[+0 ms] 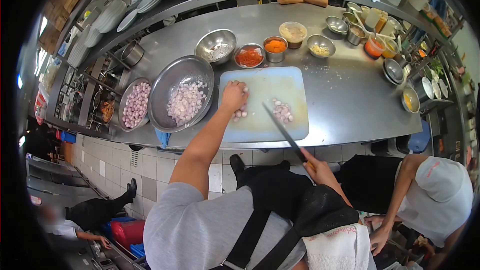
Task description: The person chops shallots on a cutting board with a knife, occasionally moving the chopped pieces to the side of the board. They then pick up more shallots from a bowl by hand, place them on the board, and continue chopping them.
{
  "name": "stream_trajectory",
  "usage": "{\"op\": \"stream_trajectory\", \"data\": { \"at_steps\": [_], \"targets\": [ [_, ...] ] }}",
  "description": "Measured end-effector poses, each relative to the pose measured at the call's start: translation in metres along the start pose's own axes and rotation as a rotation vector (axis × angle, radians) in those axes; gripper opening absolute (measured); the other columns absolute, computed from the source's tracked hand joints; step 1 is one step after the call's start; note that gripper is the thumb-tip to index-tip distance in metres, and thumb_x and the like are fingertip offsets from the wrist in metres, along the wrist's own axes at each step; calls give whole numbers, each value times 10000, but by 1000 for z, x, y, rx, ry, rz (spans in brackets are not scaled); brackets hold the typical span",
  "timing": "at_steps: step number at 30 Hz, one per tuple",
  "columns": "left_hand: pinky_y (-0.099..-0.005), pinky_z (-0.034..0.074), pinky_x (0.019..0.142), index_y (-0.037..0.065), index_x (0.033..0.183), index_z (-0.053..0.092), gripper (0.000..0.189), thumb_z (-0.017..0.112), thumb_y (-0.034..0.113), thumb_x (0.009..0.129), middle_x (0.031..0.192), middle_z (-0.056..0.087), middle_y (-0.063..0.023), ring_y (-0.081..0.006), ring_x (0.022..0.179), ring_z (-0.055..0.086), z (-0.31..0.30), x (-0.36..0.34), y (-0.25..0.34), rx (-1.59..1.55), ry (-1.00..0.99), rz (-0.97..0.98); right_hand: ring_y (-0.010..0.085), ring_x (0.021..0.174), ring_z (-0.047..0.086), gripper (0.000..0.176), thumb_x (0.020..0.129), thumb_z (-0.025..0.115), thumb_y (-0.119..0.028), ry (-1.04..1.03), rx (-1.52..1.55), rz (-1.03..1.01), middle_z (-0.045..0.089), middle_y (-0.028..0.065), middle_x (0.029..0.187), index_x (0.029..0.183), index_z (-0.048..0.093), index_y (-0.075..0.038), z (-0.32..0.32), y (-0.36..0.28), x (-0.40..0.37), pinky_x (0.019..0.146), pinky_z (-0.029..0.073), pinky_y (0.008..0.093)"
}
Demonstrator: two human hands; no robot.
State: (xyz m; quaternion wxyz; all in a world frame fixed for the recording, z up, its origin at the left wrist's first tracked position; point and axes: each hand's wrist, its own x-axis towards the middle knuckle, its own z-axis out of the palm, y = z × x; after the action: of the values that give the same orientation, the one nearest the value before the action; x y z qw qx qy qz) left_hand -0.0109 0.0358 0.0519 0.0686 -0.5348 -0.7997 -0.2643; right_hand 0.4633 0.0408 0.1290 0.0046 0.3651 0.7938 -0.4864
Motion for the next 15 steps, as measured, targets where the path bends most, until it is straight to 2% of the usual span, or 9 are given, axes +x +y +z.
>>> {"op": "stream_trajectory", "data": {
  "at_steps": [2, 6, 8, 9, 11, 15],
  "targets": [
    [-481, 547, 987, 123, 1126, 797, 271, 801, 170, 860, 1132, 760, -121, -372, 1139, 651, -1, 14, -5, 146, -250, 14, 503, 880, 729, 620, 1096, 632, -201, -16, -35, -15, 735, 296, 922, 1678, 446, -303, 9, 8, 2, 803, 566, 490],
    [-480, 539, 1005, 99, 1110, 780, 267, 804, 139, 847, 1109, 756, -129, -364, 1138, 654, 8, 22, 3, 87, -262, 64, 503, 910, 733, 619, 1096, 632, -226, 15, 1, -23, 749, 280, 922, 1679, 445, -316, 25, 24, 7, 843, 565, 516],
    [-465, 556, 959, 71, 1077, 764, 252, 811, 85, 830, 1064, 749, -129, -341, 1072, 685, 13, 8, 17, -205, -87, 138, 502, 919, 732, 619, 1097, 630, -232, 49, 28, -5, 748, 278, 920, 1681, 442, -316, 27, 27, 7, 850, 563, 516],
    [-465, 556, 959, 71, 1077, 764, 252, 811, 85, 830, 1064, 749, -129, -341, 1072, 685, 9, -5, 31, -212, -98, 146, 506, 926, 729, 617, 1099, 628, -237, 66, 26, 13, 748, 277, 920, 1681, 440, -314, 27, 29, 8, 855, 562, 520],
    [-444, 579, 866, 50, 1056, 747, 247, 825, 56, 822, 1038, 737, -136, -311, 951, 709, -5, -35, 68, -450, -208, 43, 509, 933, 725, 615, 1100, 625, -242, 87, 33, 48, 748, 275, 920, 1682, 439, -311, 28, 29, 10, 861, 561, 524],
    [-427, 590, 793, 37, 1058, 743, 276, 870, 104, 823, 1016, 727, -144, -291, 864, 710, 29, -85, 83, -484, -236, 42, 517, 915, 716, 624, 1097, 625, -237, 132, -6, 19, 741, 272, 892, 1684, 424, -293, 38, 35, 11, 847, 552, 565]
  ]
}}
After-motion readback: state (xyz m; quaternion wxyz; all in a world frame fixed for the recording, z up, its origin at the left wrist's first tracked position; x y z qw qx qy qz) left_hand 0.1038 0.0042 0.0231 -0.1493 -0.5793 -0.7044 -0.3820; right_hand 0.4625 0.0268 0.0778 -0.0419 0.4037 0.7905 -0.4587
